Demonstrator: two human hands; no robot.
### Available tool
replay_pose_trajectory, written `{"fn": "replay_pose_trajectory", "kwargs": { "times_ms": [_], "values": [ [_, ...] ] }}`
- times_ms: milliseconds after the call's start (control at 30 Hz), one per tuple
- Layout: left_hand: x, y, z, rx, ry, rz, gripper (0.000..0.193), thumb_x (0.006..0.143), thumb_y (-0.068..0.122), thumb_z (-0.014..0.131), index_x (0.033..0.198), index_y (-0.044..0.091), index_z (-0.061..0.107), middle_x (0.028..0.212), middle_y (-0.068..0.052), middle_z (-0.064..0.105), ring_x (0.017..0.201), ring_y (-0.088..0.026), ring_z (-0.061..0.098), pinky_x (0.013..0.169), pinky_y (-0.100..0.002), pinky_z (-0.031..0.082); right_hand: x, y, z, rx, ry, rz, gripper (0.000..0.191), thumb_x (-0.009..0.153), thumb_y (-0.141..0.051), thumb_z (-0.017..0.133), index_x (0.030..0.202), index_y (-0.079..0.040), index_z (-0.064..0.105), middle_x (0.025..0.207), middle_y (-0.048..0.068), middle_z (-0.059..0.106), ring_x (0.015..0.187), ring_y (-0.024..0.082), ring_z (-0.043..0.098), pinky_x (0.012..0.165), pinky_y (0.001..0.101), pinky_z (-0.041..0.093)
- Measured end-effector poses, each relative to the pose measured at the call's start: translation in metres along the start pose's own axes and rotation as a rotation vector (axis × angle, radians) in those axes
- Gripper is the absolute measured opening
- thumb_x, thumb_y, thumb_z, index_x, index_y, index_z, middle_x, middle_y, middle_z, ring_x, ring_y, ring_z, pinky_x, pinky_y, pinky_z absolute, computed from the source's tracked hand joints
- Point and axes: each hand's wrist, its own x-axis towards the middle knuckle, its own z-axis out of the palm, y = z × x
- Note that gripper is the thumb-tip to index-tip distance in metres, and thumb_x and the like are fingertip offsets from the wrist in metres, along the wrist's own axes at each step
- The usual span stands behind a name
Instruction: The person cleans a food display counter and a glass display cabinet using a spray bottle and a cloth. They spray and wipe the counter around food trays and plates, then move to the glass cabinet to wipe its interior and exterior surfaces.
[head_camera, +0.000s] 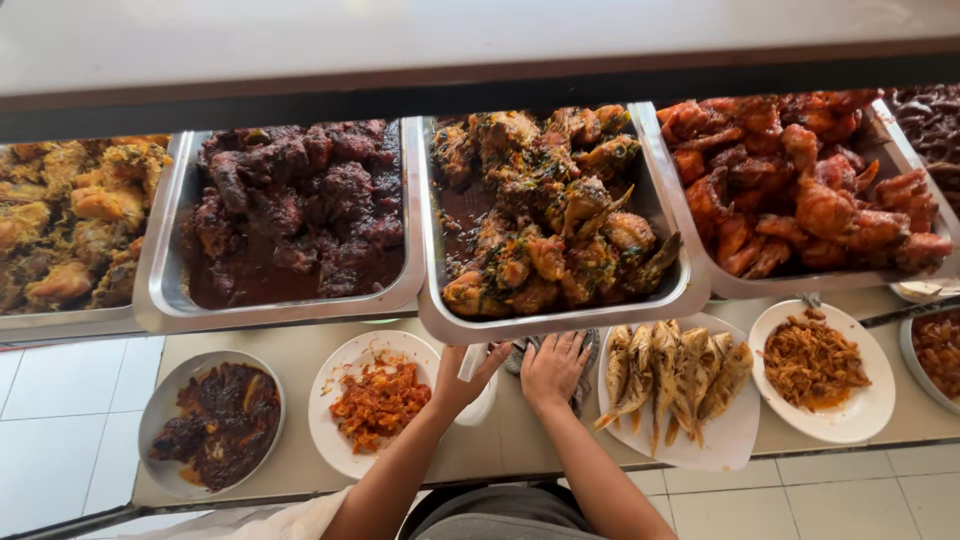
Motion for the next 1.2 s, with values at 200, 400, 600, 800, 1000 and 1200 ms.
{"fn": "replay_pose_trajectory", "kwargs": {
  "times_ms": [200, 400, 600, 800, 1000, 1200],
  "values": [
    [-0.003, -0.014, 0.007, 0.054, 0.031, -0.007, 0.015, 0.091, 0.013, 0.077, 0.104, 0.005, 0.077, 0.095, -0.008, 0.079, 0.087, -0.02, 0.074, 0.079, -0.035, 0.057, 0.021, 0.009, 0.001, 0.039, 0.031, -0.07, 0.07, 0.097, -0.043, 0.049, 0.143, 0.009, 0.047, 0.153, 0.033, 0.041, 0.145, 0.049, 0.029, 0.122, 0.06, 0.011],
    [-0.006, -0.033, 0.01, 0.068, 0.06, 0.033, 0.023, 0.09, 0.012, 0.077, 0.111, 0.003, 0.073, 0.104, -0.01, 0.077, 0.094, -0.021, 0.074, 0.082, -0.035, 0.058, 0.02, 0.015, 0.007, 0.076, 0.071, -0.141, 0.069, 0.095, -0.043, 0.05, 0.142, 0.009, 0.047, 0.151, 0.033, 0.042, 0.143, 0.05, 0.031, 0.121, 0.0627, 0.011],
    [-0.008, -0.027, 0.005, 0.103, 0.049, 0.053, 0.025, 0.091, 0.012, 0.075, 0.114, 0.003, 0.072, 0.108, -0.01, 0.076, 0.099, -0.021, 0.073, 0.086, -0.035, 0.057, 0.02, 0.017, 0.008, 0.123, -0.067, -0.123, 0.055, 0.094, -0.041, 0.054, 0.129, 0.001, 0.061, 0.14, 0.027, 0.054, 0.141, 0.048, 0.039, 0.122, 0.0643, 0.012],
    [-0.008, -0.01, 0.006, 0.056, 0.06, 0.038, 0.025, 0.092, 0.012, 0.077, 0.114, 0.003, 0.071, 0.107, -0.01, 0.076, 0.098, -0.021, 0.073, 0.084, -0.035, 0.058, 0.014, 0.021, 0.008, 0.236, 0.17, -0.259, 0.056, 0.092, -0.036, 0.057, 0.129, 0.005, 0.063, 0.137, 0.029, 0.057, 0.132, 0.049, 0.044, 0.118, 0.0626, 0.02],
    [-0.016, -0.005, -0.001, 0.029, -0.023, -0.067, 0.019, 0.088, 0.012, 0.081, 0.101, 0.002, 0.072, 0.092, -0.008, 0.076, 0.086, -0.019, 0.071, 0.078, -0.033, 0.057, -0.013, 0.022, 0.013, 0.185, 0.076, -0.386, 0.066, 0.086, -0.04, 0.061, 0.132, 0.006, 0.057, 0.14, 0.031, 0.05, 0.134, 0.049, 0.04, 0.118, 0.0601, 0.019],
    [-0.03, 0.006, -0.005, -0.005, 0.034, -0.084, 0.019, 0.092, 0.011, 0.075, 0.107, 0.001, 0.067, 0.09, -0.007, 0.072, 0.081, -0.016, 0.068, 0.075, -0.03, 0.055, -0.038, 0.012, 0.018, 0.236, -0.02, -0.545, 0.065, 0.089, -0.04, 0.063, 0.133, 0.008, 0.055, 0.142, 0.03, 0.047, 0.135, 0.047, 0.041, 0.118, 0.0575, 0.022]
  ]
}}
